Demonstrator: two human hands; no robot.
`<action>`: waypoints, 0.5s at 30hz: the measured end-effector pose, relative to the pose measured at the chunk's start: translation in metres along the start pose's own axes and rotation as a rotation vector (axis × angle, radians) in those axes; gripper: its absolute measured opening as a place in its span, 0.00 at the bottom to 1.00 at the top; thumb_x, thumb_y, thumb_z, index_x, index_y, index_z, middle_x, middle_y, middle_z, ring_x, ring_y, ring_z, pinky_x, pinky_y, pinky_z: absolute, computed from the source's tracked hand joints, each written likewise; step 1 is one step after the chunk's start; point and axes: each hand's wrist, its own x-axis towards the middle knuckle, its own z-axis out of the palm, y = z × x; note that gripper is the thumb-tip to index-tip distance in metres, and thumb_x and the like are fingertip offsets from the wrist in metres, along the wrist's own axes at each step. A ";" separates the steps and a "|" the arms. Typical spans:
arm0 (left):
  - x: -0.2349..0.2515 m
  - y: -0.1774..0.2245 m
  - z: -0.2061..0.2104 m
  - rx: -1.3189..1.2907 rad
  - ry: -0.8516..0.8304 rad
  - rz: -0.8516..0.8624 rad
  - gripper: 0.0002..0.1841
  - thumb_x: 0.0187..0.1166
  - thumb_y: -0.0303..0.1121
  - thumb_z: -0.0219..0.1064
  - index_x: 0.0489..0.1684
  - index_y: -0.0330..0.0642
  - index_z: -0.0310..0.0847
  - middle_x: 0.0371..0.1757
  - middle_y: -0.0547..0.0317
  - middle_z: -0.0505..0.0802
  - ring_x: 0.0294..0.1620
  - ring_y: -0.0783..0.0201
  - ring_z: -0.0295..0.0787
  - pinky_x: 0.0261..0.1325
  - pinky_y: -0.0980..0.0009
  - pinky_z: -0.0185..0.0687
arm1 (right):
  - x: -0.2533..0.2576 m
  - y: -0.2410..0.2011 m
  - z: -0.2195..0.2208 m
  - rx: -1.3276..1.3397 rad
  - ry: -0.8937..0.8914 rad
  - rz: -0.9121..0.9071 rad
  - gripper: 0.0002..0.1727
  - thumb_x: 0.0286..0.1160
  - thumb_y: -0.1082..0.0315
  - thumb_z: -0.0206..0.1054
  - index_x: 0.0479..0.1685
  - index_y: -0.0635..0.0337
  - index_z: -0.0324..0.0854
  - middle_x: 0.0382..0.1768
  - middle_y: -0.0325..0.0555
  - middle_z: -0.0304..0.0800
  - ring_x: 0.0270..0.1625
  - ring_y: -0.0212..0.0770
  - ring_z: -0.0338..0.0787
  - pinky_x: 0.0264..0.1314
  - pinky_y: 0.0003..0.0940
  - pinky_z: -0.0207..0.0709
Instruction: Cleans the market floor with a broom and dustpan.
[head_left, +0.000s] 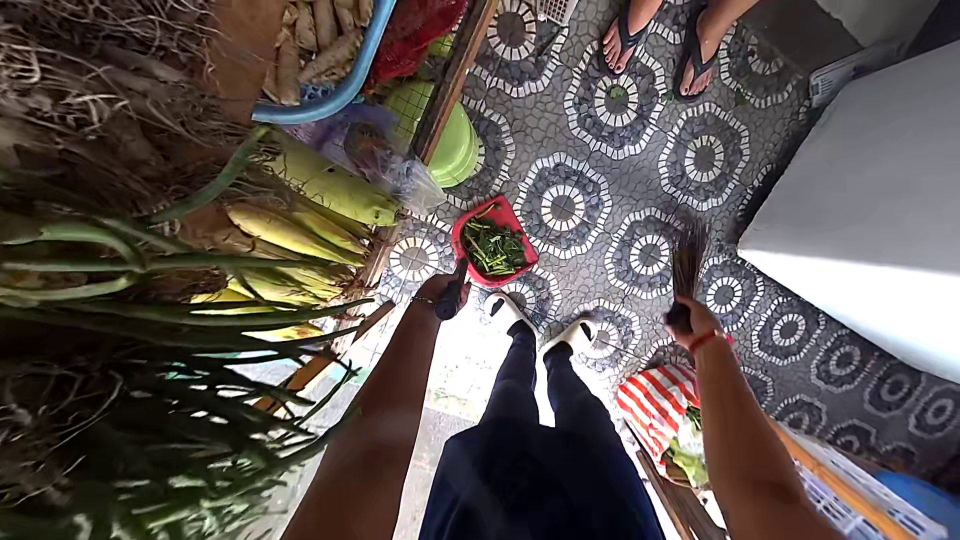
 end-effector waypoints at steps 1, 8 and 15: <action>-0.001 -0.001 0.001 0.018 0.004 -0.003 0.13 0.93 0.39 0.43 0.50 0.43 0.70 0.25 0.60 0.79 0.13 0.75 0.74 0.13 0.84 0.69 | 0.011 -0.013 0.020 0.087 -0.023 0.015 0.16 0.89 0.58 0.54 0.65 0.58 0.68 0.38 0.46 0.73 0.29 0.37 0.78 0.28 0.33 0.77; 0.009 0.002 -0.002 0.030 0.000 -0.016 0.13 0.92 0.40 0.44 0.45 0.43 0.71 0.25 0.61 0.80 0.14 0.76 0.76 0.14 0.85 0.71 | -0.005 -0.001 0.159 -0.804 -0.350 -0.251 0.35 0.81 0.65 0.67 0.87 0.63 0.60 0.66 0.74 0.81 0.65 0.69 0.84 0.65 0.69 0.76; 0.005 0.010 0.004 0.035 -0.014 -0.042 0.15 0.93 0.39 0.42 0.42 0.43 0.70 0.20 0.63 0.77 0.11 0.76 0.72 0.11 0.85 0.68 | -0.135 0.065 0.143 -1.474 -0.553 -0.158 0.51 0.79 0.61 0.62 0.99 0.42 0.31 0.67 0.61 0.87 0.70 0.60 0.87 0.70 0.60 0.78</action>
